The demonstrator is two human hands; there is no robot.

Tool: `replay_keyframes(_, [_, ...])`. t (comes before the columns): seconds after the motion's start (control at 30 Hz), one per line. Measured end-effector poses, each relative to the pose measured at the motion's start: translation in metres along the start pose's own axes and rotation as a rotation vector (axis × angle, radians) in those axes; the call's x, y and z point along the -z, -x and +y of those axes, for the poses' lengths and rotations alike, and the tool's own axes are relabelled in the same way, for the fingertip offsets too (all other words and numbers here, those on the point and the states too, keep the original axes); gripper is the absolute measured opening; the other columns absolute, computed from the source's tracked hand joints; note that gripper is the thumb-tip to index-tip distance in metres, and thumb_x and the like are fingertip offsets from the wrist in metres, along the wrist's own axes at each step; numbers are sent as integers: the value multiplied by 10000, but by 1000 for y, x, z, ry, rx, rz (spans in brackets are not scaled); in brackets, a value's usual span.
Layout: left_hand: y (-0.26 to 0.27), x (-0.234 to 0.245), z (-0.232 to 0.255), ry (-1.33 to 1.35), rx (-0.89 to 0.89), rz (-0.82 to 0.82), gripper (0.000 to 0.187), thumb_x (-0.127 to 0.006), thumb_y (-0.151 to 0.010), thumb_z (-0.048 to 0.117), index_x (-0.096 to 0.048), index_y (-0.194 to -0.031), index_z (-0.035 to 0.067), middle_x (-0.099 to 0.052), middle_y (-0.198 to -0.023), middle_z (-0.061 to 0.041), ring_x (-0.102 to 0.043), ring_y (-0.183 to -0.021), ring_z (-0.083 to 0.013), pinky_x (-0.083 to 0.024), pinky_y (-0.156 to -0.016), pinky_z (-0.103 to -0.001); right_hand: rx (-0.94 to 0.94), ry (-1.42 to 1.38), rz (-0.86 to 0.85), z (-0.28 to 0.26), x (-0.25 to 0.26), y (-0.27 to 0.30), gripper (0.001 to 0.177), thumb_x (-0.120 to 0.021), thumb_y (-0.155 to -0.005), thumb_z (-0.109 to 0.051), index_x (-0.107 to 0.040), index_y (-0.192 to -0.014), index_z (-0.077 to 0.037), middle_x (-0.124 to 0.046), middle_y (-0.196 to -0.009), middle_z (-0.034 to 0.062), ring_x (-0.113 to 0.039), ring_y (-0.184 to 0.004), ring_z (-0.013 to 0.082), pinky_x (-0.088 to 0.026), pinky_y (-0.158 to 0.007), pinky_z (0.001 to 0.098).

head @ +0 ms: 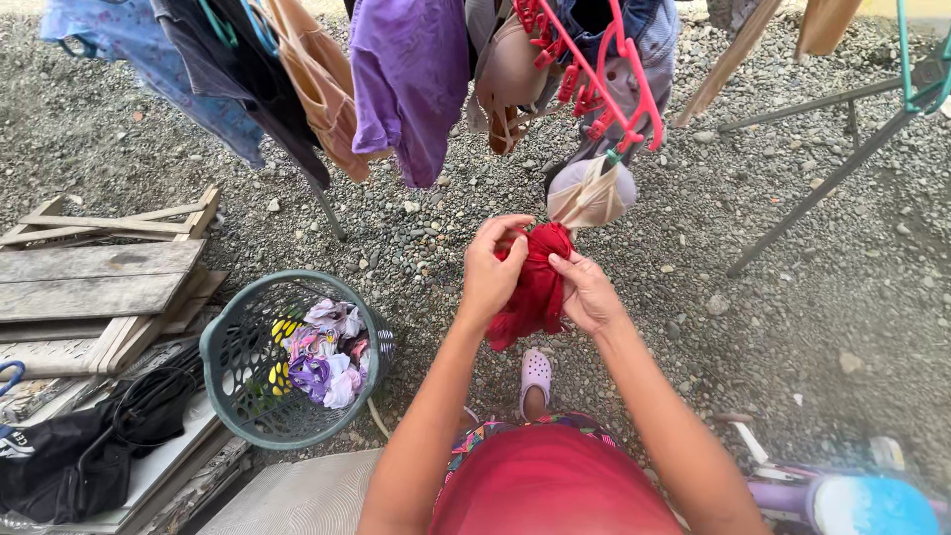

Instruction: The person hangs various items of clothing, including a black t-shirt, denim shorts, and a red top, onto a laundry drying rack using plastic hangers.

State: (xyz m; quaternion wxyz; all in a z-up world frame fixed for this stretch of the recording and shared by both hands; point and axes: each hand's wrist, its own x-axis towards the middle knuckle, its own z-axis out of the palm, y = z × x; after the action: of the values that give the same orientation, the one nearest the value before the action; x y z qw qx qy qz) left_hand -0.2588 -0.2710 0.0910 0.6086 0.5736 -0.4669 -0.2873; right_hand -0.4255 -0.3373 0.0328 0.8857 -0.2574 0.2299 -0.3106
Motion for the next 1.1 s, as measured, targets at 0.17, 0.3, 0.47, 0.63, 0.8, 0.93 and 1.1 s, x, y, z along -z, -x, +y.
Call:
replay_keyframes(0.17, [8,1,-38,-6,297,20,365,-519,-1109,315,-675,-1002,3,-626,-815,9,-530,-804,-57,-489,-763,-246,12,-80,13,-4,-24,6,323,-583,-1030,-86,-597,-1335,21,-696,-1282,130,-686,-1152,196,-518,-1062,360])
replay_keyframes(0.3, [0,-1,-67,147,233,89,389,-494,-1109,327,-589,-875,31,-519,-782,40,-454,-763,-62,-449,-698,-266,-49,52,45,-13,-23,7,318,-581,-1036,-131,-625,-1318,10,-709,-1247,99,-683,-1113,156,-525,-1026,328])
replay_keyframes(0.47, [-13,34,-77,249,199,-25,340,-475,-1084,327,-572,-899,58,-515,-816,96,-460,-792,-21,-439,-746,-227,-220,495,-97,-26,-1,1,297,-621,-1068,-208,-691,-1186,55,-721,-1114,77,-679,-979,137,-556,-878,332])
replay_keyframes(0.63, [-15,47,-58,3,224,-16,449,-621,-1087,314,-478,-774,27,-393,-704,60,-350,-692,-56,-344,-592,-273,-246,448,-44,-17,-19,1,256,-629,-983,-214,-708,-1140,-28,-744,-987,29,-694,-820,103,-576,-730,304])
replay_keyframes(0.8, [-16,58,-9,-139,156,130,356,-706,-984,308,-607,-797,22,-524,-669,19,-448,-655,-59,-410,-592,-274,-74,666,33,0,-5,-9,193,-732,-1054,-173,-749,-1066,19,-639,-812,0,-494,-628,46,-371,-535,222])
replay_keyframes(0.93, [-18,58,21,-231,16,240,342,-731,-967,290,-613,-805,14,-551,-709,-46,-504,-649,-136,-435,-620,-309,-77,626,49,-1,0,-14,151,-701,-1038,-162,-694,-1018,-13,-654,-849,-2,-537,-678,42,-425,-570,217])
replay_keyframes(1.1, [-27,62,38,-519,-113,323,344,-776,-929,269,-626,-728,33,-568,-715,-93,-557,-648,-240,-430,-618,-376,21,604,13,-1,-8,-23,87,-639,-1017,-122,-660,-1052,-45,-703,-945,-12,-625,-810,37,-527,-711,207])
